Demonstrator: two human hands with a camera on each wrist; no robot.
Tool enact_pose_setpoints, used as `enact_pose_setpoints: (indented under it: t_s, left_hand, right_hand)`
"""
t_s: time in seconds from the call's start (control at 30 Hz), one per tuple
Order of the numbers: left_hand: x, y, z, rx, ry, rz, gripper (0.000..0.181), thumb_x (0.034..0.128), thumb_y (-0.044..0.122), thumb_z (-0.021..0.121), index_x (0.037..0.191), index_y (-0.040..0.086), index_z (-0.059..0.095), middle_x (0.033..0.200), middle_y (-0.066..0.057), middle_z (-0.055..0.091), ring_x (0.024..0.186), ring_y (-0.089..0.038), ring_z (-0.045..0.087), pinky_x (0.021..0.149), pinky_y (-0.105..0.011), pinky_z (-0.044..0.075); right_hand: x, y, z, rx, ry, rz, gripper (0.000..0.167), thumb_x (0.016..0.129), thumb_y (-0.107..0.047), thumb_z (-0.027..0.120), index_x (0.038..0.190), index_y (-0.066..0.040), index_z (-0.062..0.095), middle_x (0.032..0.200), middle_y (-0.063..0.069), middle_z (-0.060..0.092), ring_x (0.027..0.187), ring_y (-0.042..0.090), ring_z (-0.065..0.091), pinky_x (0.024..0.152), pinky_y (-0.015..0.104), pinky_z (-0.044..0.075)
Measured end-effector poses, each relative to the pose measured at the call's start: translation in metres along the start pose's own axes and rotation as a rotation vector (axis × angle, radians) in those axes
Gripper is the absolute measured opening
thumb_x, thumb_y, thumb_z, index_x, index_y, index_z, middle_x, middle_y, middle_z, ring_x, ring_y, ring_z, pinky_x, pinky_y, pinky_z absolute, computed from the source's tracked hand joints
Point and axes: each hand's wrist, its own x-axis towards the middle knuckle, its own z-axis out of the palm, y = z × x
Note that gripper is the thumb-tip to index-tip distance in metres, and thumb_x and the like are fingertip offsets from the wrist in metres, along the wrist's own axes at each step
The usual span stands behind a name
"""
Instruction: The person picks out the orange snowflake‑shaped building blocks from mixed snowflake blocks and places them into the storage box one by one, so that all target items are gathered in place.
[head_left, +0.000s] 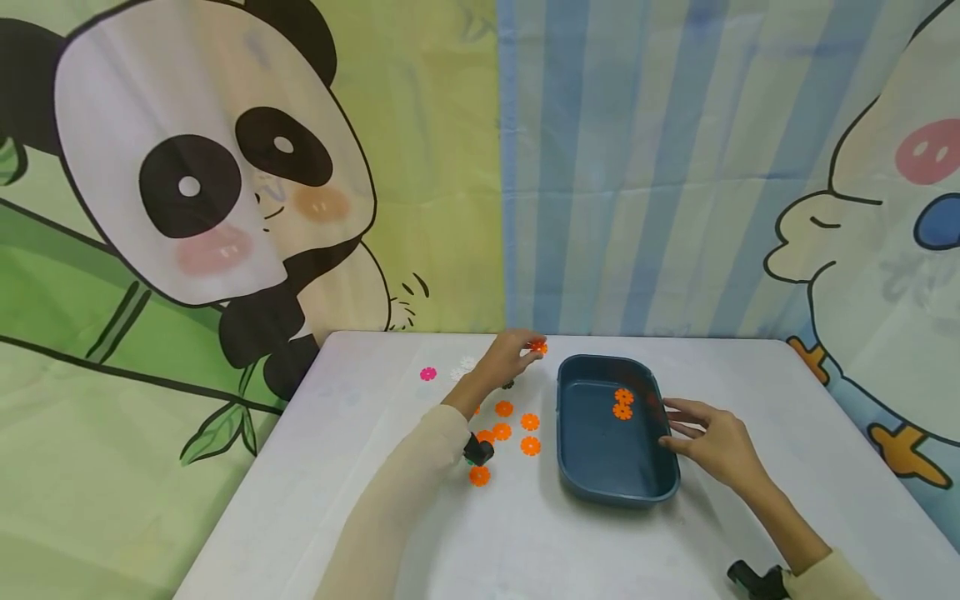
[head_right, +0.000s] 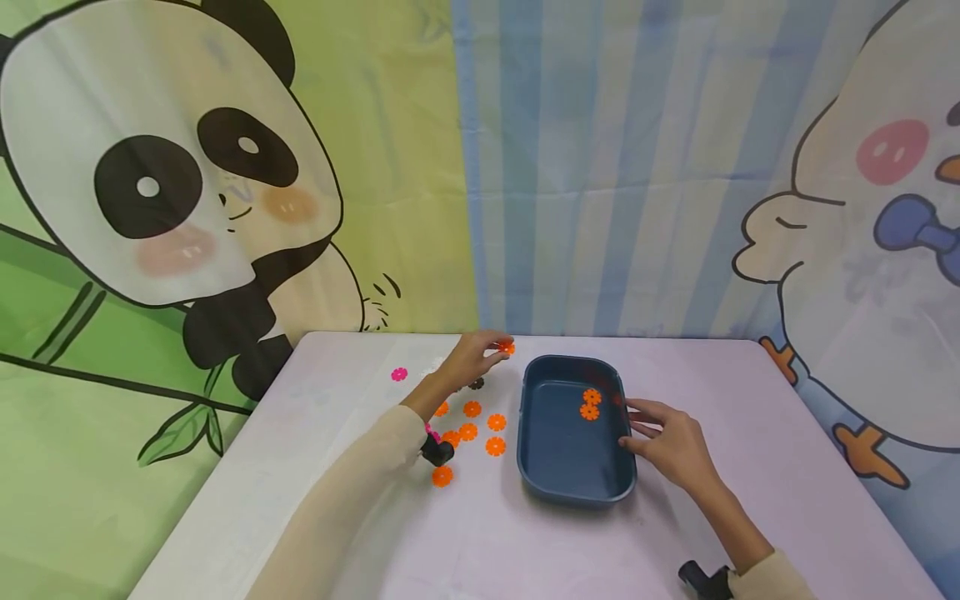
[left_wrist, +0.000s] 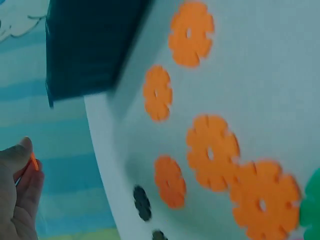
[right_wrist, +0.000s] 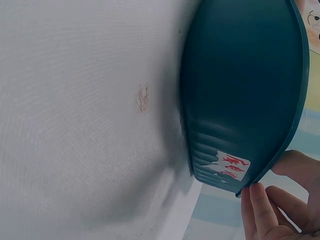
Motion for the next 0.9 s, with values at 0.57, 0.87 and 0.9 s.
enact_pose_setpoints:
  t_s: [0.57, 0.87, 0.9]
  left_hand:
    - [0.025, 0.089, 0.054, 0.107, -0.224, 0.237, 0.034, 0.0933, 0.021, 0.067, 0.124, 0.008, 0.066, 0.118, 0.001, 0.067, 0.106, -0.005, 0.061, 0.093, -0.011, 0.041]
    - [0.035, 0.107, 0.081, 0.156, -0.370, 0.318, 0.034, 0.0899, 0.023, 0.072, 0.121, 0.010, 0.068, 0.114, 0.002, 0.068, 0.098, -0.004, 0.060, 0.089, -0.010, 0.042]
    - [0.036, 0.108, 0.083, 0.155, -0.384, 0.317, 0.034, 0.0894, 0.022, 0.073, 0.121, 0.010, 0.068, 0.114, 0.002, 0.068, 0.098, -0.003, 0.059, 0.088, -0.010, 0.042]
  right_hand:
    - [0.000, 0.003, 0.000, 0.014, -0.007, 0.004, 0.066, 0.078, -0.014, 0.082, 0.136, 0.000, 0.054, 0.122, 0.029, 0.061, 0.105, 0.039, 0.065, 0.071, 0.031, 0.058]
    - [0.001, 0.004, -0.001, 0.020, -0.002, -0.015, 0.064, 0.079, -0.013, 0.081, 0.135, 0.000, 0.055, 0.120, 0.029, 0.062, 0.103, 0.037, 0.066, 0.072, 0.031, 0.057]
    - [0.001, 0.004, -0.001, 0.020, -0.001, -0.017, 0.064, 0.079, -0.013, 0.081, 0.135, 0.001, 0.055, 0.120, 0.029, 0.062, 0.103, 0.037, 0.066, 0.072, 0.031, 0.057]
